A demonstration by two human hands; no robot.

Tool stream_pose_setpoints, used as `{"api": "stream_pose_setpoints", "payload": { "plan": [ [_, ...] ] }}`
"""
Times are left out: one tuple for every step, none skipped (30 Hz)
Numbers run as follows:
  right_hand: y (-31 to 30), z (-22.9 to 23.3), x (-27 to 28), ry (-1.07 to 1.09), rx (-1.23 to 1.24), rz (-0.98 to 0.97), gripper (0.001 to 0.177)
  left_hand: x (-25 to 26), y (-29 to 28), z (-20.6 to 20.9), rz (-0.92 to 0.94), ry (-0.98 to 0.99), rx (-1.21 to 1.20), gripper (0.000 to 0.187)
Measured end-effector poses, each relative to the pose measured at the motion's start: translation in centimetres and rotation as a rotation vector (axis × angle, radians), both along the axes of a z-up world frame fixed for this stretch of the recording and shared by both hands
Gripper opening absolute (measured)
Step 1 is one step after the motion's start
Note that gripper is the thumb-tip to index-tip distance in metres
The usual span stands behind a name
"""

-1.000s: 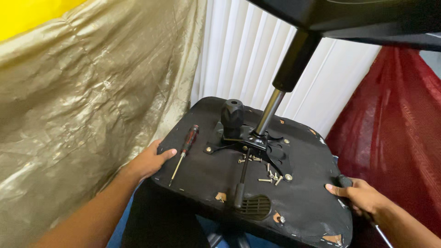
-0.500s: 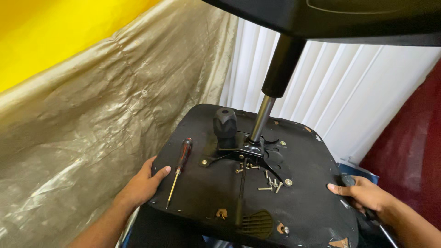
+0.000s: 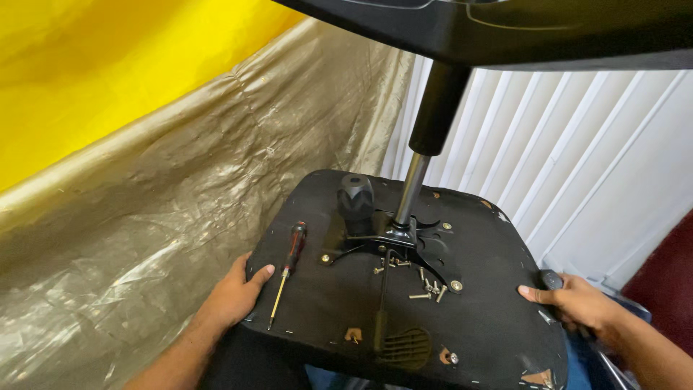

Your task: The person uses a screwdriver to tighten screws into the underside of an overturned office chair seat. They repeatedly insert and turn the screwdriver to secure the screws to the chair base.

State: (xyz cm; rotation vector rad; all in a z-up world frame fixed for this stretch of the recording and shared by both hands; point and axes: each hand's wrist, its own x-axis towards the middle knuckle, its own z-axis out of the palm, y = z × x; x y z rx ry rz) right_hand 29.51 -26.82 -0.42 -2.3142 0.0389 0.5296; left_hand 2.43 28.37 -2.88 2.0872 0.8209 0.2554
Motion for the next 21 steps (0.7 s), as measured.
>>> {"api": "stream_pose_setpoints", "payload": {
  "plan": [
    [0.4,0.1,0.0,-0.017,0.004,0.005,0.052,-0.2,0.1,0.2,0.008,-0.007,0.002,0.076],
    [1.1,0.3,0.2,-0.035,0.008,0.011,0.054,-0.3,0.2,0.4,0.016,-0.013,0.004,0.076],
    [1.6,0.4,0.1,-0.052,0.012,0.016,0.057,-0.2,0.4,0.7,0.019,0.008,0.026,0.076],
    [1.9,0.6,0.0,-0.045,0.030,0.002,0.057,-0.1,0.5,0.9,0.022,0.028,0.048,0.076],
    [2.1,0.8,-0.2,-0.036,0.046,-0.011,0.057,-0.1,0.5,1.1,0.027,0.052,0.068,0.076],
    [2.2,1.1,-0.4,-0.027,0.062,-0.023,0.057,-0.1,0.4,1.2,0.033,0.055,0.071,0.077],
    [2.4,1.4,-0.7,-0.037,0.062,-0.020,0.059,-0.1,0.3,1.1,0.038,0.059,0.073,0.077],
    [2.5,1.6,-0.9,-0.046,0.062,-0.016,0.061,-0.1,0.2,1.1,0.042,0.062,0.074,0.077],
    [2.5,1.8,-1.0,-0.056,0.061,-0.012,0.063,-0.1,-0.1,1.1,0.049,0.062,0.082,0.077],
    [2.5,1.9,-0.9,-0.034,0.063,-0.021,0.061,-0.3,-0.3,1.0,0.055,0.062,0.089,0.076],
    [2.6,2.0,-0.8,-0.013,0.061,-0.029,0.059,-0.5,-0.4,0.8,0.064,0.059,0.093,0.076],
    [2.8,2.1,-0.8,0.008,0.059,-0.036,0.059,-0.6,-0.5,0.6,0.065,0.045,0.100,0.075],
    [2.8,2.1,-0.7,-0.001,0.073,-0.013,0.062,-0.7,-0.6,0.4,0.067,0.030,0.104,0.075],
    [2.7,2.1,-0.8,-0.010,0.086,0.011,0.065,-0.8,-0.7,0.3,0.069,0.015,0.109,0.074],
    [2.7,2.3,-0.8,-0.027,0.102,0.029,0.068,-0.6,-0.6,0.4,0.067,0.034,0.107,0.074],
    [2.7,2.5,-0.8,-0.019,0.083,0.024,0.071,-0.4,-0.5,0.4,0.066,0.054,0.105,0.075],
    [2.7,2.6,-1.0,-0.009,0.066,0.018,0.073,-0.3,-0.4,0.3,0.064,0.076,0.106,0.075],
    [2.7,2.6,-1.1,0.001,0.049,0.012,0.076,-0.1,-0.3,0.2,0.059,0.060,0.118,0.076],
    [2.6,2.8,-1.2,-0.014,0.047,0.014,0.077,0.1,-0.3,0.2,0.056,0.042,0.129,0.076],
    [2.5,2.9,-1.2,-0.029,0.044,0.017,0.078,0.2,-0.2,0.1,0.053,0.023,0.140,0.076],
    [2.1,2.7,-1.5,-0.036,0.041,0.016,0.080,0.3,-0.2,-0.1,0.047,0.019,0.146,0.076]
  ]
}}
